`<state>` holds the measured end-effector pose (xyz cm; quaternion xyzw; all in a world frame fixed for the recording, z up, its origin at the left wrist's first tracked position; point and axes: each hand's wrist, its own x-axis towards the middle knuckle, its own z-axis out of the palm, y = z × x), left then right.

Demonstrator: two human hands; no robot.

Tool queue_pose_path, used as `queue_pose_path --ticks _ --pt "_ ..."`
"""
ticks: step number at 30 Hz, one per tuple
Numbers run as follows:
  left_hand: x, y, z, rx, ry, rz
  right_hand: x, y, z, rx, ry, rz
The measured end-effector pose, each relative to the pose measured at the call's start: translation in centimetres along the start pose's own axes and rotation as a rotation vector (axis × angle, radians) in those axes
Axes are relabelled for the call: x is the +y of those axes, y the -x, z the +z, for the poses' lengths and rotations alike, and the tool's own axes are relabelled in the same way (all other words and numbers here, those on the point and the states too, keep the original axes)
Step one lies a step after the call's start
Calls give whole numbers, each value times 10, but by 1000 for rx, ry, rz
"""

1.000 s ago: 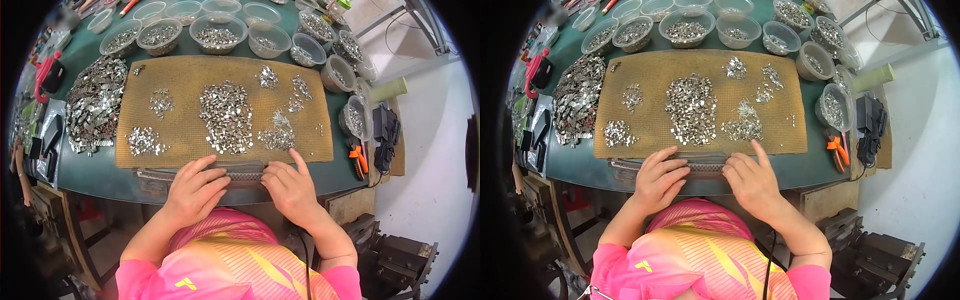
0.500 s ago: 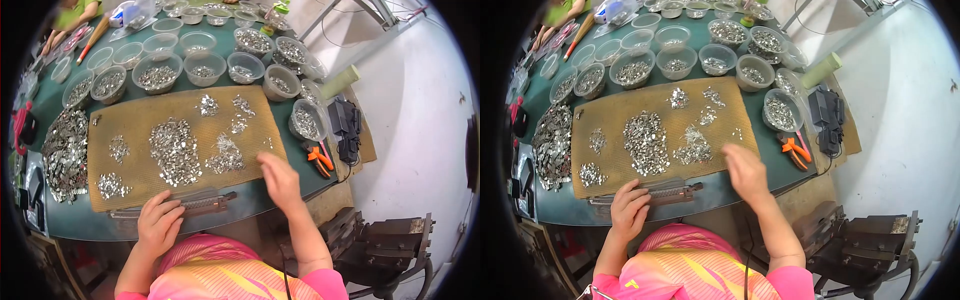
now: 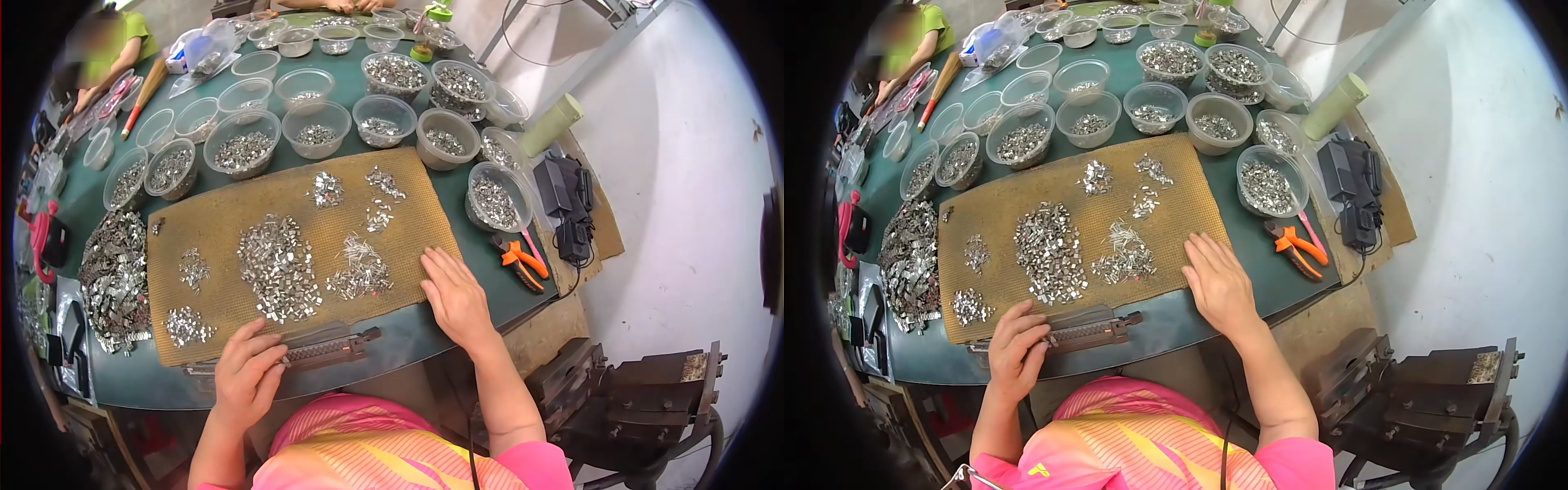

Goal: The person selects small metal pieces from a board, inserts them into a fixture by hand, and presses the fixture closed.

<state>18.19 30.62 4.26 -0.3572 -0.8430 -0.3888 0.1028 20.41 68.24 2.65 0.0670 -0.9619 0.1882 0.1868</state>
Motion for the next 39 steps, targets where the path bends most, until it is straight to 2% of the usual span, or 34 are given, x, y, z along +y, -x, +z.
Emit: queue_pose_path --ticks 5,8,12,16,24,32,37,39 --pt "-2 -31 -9 -60 -45 110 -4 21 -14 -5 -1 -24" --pt "3 -56 -8 -104 -74 190 8 20 -22 58 -152 23" --pt "8 -91 3 -142 -63 288 12 4 -20 185 -226 241" --pt "7 -124 29 -146 -23 389 19 -7 -10 196 -121 177" --pt "11 -174 85 -274 33 367 14 -10 -3 170 73 155" --pt "1 -198 152 -308 1 396 27 -17 3 137 24 152" --pt "3 -198 164 -368 -61 382 20 -15 -8 98 51 105" --pt "4 -199 166 -330 -46 423 17 -12 -9 106 124 59"
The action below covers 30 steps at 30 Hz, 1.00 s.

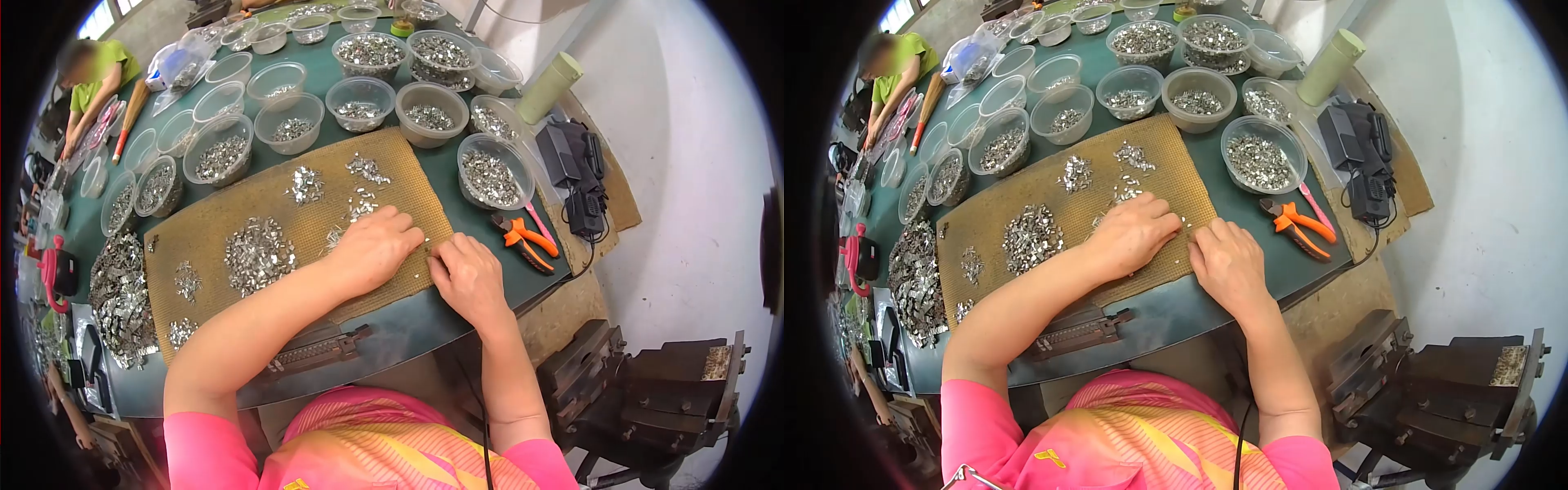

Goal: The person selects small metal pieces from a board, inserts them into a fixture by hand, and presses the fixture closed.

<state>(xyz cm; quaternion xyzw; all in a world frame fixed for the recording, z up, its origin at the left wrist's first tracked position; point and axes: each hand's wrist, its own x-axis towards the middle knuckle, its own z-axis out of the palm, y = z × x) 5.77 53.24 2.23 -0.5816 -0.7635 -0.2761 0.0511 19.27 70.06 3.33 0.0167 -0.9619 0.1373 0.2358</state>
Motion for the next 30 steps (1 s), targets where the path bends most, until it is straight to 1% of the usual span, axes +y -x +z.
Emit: queue_pose_path --ticks 1,4,7,10,15,18,21,24,25,28,30 --pt "-1 -1 0 22 -1 22 0 2 1 -2 -9 4" --pt "-3 -3 0 -21 -23 53 1 5 2 -5 -22 8" --pt "-2 -1 -4 -26 -2 42 2 3 3 -10 -8 -5" --pt "5 9 -24 45 55 -13 0 2 2 -19 27 -18" --pt "17 57 -80 21 86 -176 -1 3 4 6 70 -56" --pt "29 100 -102 9 121 -310 -13 6 -3 -10 15 -69" --pt "43 142 -109 20 176 -392 -38 11 -9 -57 -162 -140" --pt "62 168 -99 50 237 -441 -74 10 -11 -135 -355 -318" --pt "68 172 -95 75 224 -447 -81 12 -5 -184 -390 -361" --pt "78 178 -80 131 220 -416 -106 11 1 -235 -434 -446" --pt "82 178 -71 157 152 -408 -112 12 8 -256 -419 -481"
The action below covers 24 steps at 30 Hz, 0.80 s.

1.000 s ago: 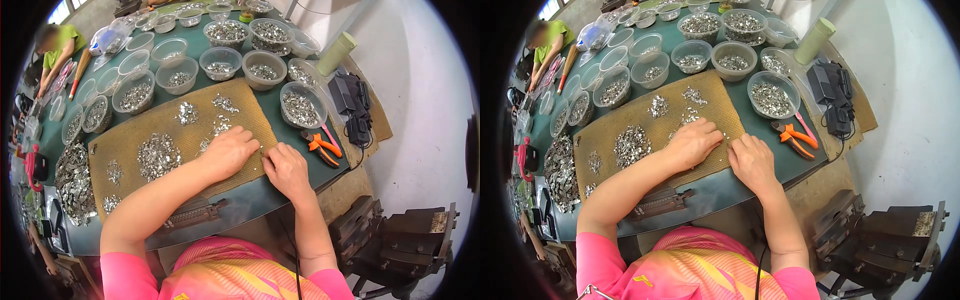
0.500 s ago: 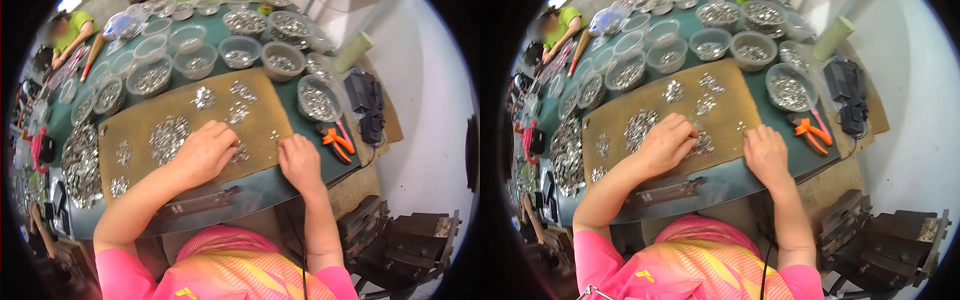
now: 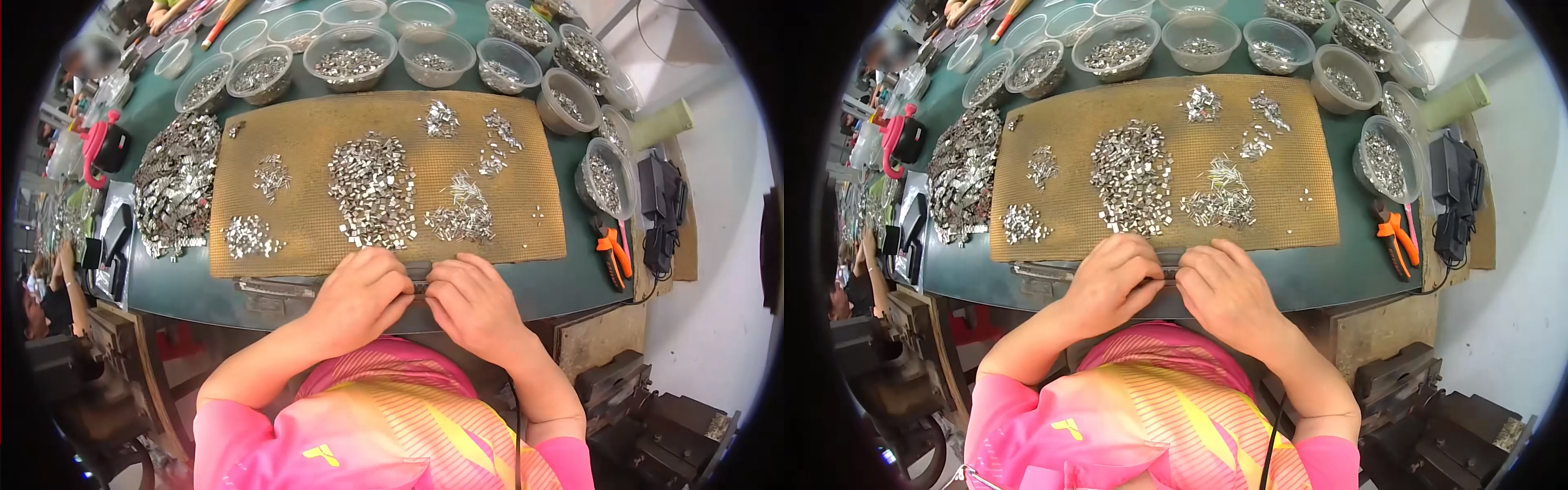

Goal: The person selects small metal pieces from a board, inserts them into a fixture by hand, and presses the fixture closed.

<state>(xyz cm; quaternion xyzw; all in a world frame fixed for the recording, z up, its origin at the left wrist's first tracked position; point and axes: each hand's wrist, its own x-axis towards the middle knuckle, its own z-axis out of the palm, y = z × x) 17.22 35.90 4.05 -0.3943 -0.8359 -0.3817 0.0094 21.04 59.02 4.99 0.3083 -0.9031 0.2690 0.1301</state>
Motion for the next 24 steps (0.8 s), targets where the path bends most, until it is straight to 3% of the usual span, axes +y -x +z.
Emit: queue_pose_path --ticks 5,11,20,24 --pt "2 2 11 57 -88 30 -7 -2 8 -17 72 17" --pt "3 4 10 69 -112 75 7 6 -12 -20 -68 82" --pt "7 0 10 52 -52 -24 62 67 -42 373 -94 614" --pt "7 -1 13 54 -85 -22 67 65 -42 364 -3 552"
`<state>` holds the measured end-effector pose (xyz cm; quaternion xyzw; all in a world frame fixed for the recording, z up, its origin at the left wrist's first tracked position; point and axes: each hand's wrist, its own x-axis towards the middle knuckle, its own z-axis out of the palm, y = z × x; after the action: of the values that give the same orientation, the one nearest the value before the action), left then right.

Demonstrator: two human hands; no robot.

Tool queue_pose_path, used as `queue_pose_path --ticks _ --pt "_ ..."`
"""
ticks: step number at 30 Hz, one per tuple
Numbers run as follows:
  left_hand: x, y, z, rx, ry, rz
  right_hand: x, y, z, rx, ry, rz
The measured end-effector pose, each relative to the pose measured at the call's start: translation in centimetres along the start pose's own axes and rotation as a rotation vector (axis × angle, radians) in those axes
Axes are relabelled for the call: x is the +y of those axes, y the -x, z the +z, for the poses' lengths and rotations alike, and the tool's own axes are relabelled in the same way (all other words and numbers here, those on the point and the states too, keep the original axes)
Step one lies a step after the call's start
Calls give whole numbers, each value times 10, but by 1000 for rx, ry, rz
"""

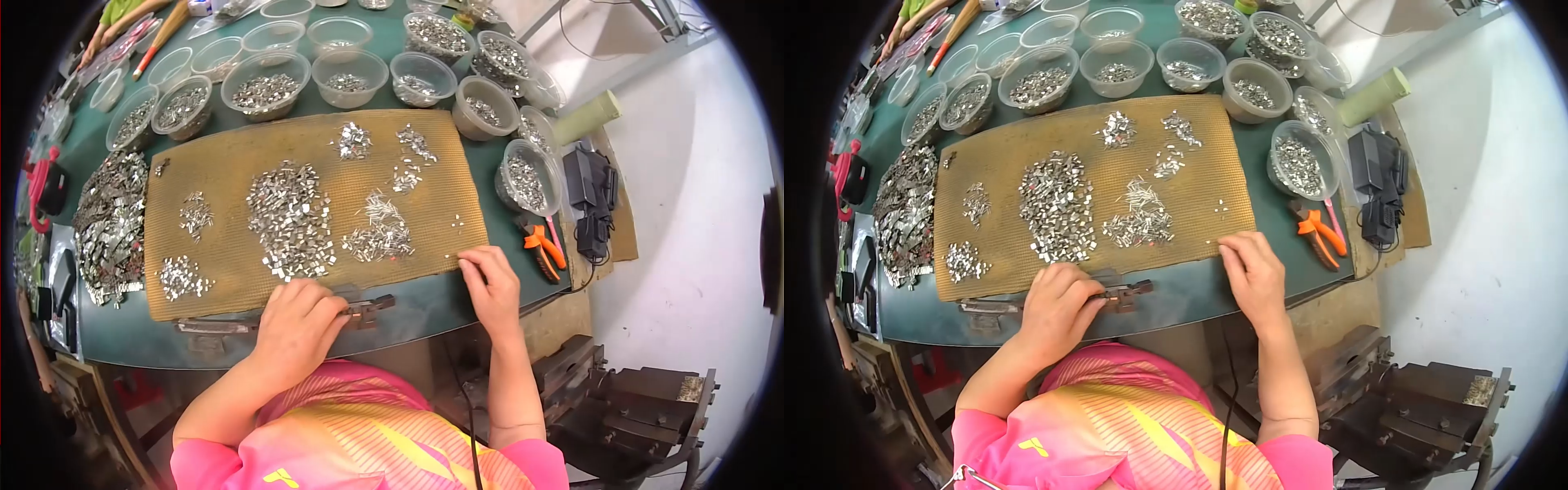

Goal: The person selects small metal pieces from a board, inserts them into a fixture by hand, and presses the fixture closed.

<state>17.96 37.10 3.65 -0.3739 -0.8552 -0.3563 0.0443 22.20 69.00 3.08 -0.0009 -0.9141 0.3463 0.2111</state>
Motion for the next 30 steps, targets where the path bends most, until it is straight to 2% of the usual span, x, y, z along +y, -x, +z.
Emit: queue_pose_path --ticks 5,11,20,23,28,30 --pt "-1 1 -1 12 17 2 -2 -3 8 -16 142 -5" --pt "-4 -1 -8 18 112 -7 -17 -10 15 20 402 -137" --pt "-13 14 -33 156 89 -35 -19 -10 12 -98 601 -146" --pt "-19 22 -38 183 76 -51 -33 -10 13 -153 555 -181" --pt "-23 30 -42 207 70 -65 -80 -7 36 -273 139 -488" --pt "-23 30 -43 217 85 -62 -87 -4 49 -334 94 -556"
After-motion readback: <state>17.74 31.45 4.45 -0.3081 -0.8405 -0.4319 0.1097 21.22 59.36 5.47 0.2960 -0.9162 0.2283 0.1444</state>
